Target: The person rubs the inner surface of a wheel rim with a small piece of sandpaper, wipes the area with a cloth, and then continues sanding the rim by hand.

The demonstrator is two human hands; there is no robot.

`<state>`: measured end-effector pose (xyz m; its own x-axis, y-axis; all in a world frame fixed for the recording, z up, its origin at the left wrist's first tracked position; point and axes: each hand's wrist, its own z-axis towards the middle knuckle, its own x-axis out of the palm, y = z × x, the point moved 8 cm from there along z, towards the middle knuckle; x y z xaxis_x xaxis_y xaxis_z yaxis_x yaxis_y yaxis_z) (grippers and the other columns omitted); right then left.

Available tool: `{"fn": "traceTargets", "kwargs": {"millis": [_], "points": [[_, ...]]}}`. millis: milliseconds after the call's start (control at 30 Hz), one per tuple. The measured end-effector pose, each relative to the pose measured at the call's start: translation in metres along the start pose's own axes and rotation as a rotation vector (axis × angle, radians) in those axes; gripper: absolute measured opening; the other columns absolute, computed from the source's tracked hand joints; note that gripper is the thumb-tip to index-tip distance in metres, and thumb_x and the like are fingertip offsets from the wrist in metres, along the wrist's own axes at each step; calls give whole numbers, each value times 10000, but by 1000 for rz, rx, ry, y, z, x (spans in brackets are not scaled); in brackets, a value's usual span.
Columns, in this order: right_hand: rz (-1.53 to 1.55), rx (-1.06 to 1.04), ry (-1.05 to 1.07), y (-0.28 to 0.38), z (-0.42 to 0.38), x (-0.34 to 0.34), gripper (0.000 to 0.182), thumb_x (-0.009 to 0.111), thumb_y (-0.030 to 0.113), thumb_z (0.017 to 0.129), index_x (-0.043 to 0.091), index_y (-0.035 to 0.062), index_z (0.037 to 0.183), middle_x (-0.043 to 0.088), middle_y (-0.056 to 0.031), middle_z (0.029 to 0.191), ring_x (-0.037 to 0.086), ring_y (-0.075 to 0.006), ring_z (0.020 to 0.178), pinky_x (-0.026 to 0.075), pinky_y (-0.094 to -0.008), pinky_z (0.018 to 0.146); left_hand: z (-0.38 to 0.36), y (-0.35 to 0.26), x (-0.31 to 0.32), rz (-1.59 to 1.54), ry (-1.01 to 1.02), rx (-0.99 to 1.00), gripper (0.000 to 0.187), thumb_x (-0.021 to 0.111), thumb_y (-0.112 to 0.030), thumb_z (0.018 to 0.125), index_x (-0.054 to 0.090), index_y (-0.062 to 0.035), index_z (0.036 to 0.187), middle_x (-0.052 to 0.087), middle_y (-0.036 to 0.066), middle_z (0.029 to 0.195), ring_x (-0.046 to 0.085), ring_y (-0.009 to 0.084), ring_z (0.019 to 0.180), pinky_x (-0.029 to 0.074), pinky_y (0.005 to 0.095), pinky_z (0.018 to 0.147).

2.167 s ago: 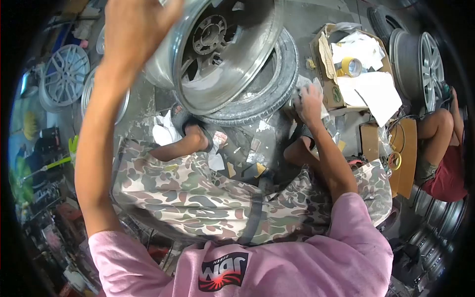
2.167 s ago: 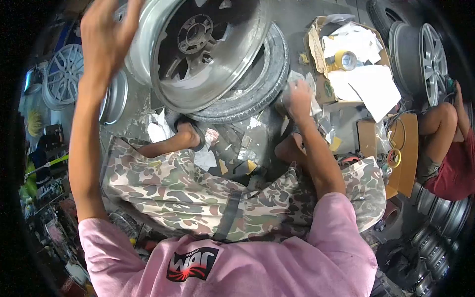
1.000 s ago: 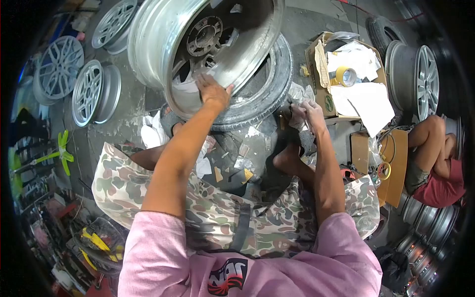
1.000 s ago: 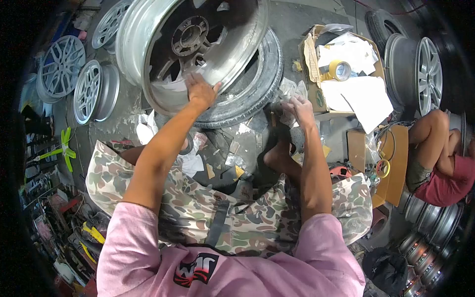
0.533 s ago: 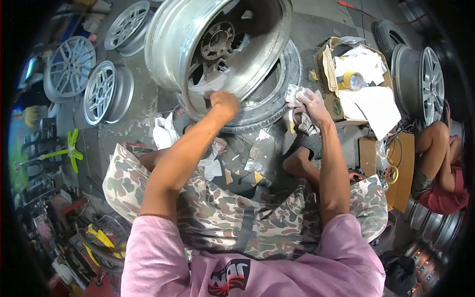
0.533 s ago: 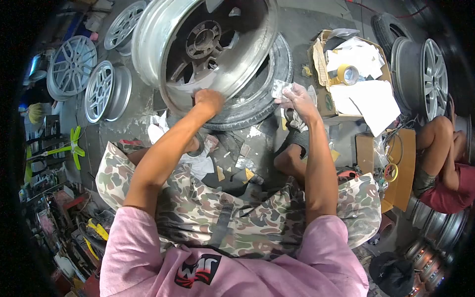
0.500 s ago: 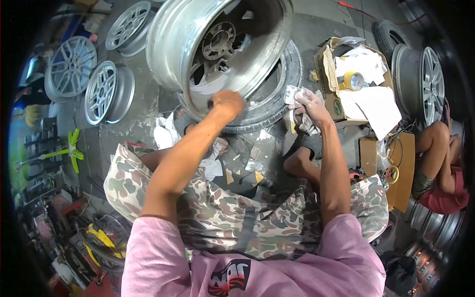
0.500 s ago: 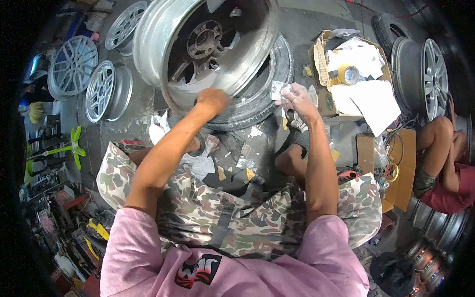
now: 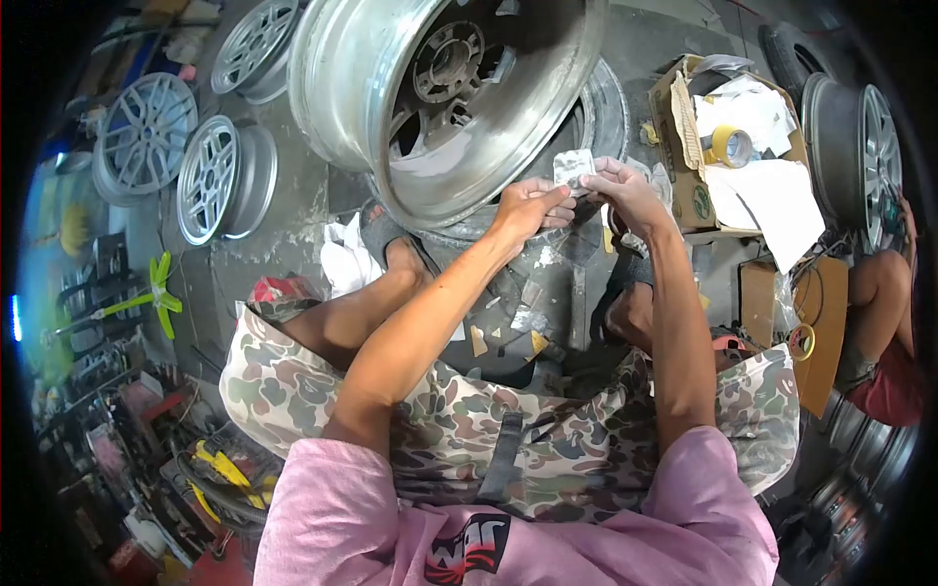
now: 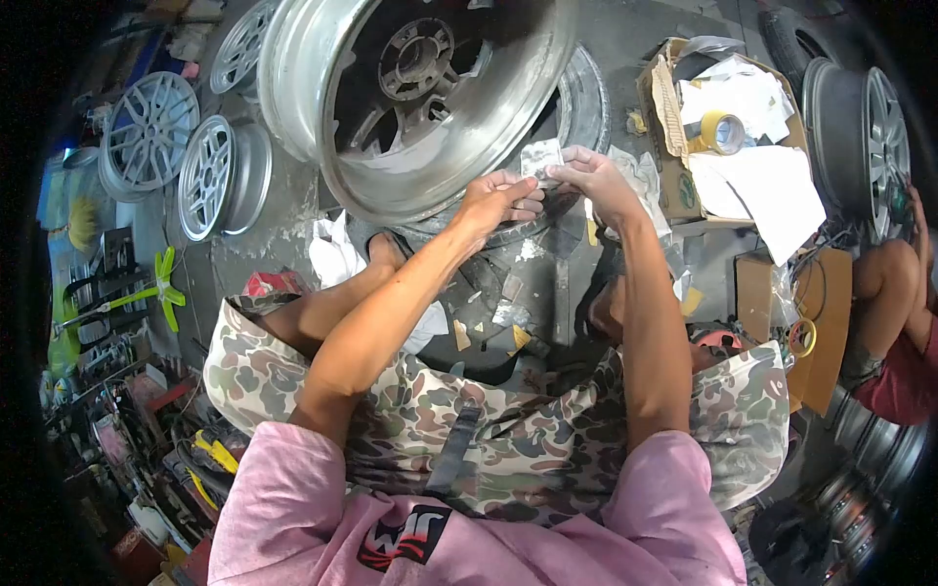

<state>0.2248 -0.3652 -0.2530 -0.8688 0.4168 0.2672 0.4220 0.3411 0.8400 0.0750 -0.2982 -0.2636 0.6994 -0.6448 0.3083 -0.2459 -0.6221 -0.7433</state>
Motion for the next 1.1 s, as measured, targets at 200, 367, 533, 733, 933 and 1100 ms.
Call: {"fn": "traceTargets", "kwargs": {"millis": [200, 367, 533, 733, 933, 1100], "points": [[-118, -99, -41, -1, 23, 1, 185, 731, 121, 947, 694, 31, 1105, 722, 0, 934, 635, -69, 825, 473, -204, 753, -21, -66, -13, 807, -443, 564, 440, 844, -224, 833, 681, 39, 1146, 685, 155, 1089, 711, 232, 854, 574, 377, 758], [-167, -103, -8, 2, 22, 14, 220, 739, 116, 941, 720, 12, 1134, 720, 0, 939, 633, -78, 847, 471, -206, 778, -17, -66, -16, 953, -350, 679, 466, 829, -179, 846, 687, 47, 1229, 677, 169, 1133, 721, 252, 884, 582, 366, 752], [-183, -64, 81, 2, 18, 24, 243, 757, 158, 935, 737, 32, 1142, 720, 10, 950, 623, -73, 877, 480, -236, 826, -10, -63, -25, 871, -255, 546, 409, 823, -154, 860, 713, 70, 1184, 718, 176, 1058, 740, 248, 845, 586, 330, 762], [-207, -95, 91, -4, 24, 24, 241, 743, 140, 945, 730, 29, 1158, 726, 1, 969, 650, -82, 891, 507, -246, 831, -18, -66, -20, 943, -227, 571, 434, 811, -209, 882, 703, 75, 1192, 712, 195, 1051, 721, 271, 809, 548, 377, 742], [-212, -98, 66, 0, 19, 31, 222, 741, 129, 942, 740, 10, 1130, 727, -2, 965, 647, -76, 874, 506, -233, 805, -16, -61, -15, 1083, -187, 467, 345, 800, -238, 898, 730, 77, 1020, 719, 222, 920, 703, 283, 753, 520, 417, 710], [-124, -52, 57, -9, 19, 31, 221, 756, 144, 936, 755, 2, 1105, 716, -10, 930, 636, -81, 855, 496, -231, 749, 2, -29, -26, 693, -5, 184, 264, 745, -219, 965, 752, 36, 898, 754, 173, 802, 714, 185, 668, 562, 338, 621]]}}
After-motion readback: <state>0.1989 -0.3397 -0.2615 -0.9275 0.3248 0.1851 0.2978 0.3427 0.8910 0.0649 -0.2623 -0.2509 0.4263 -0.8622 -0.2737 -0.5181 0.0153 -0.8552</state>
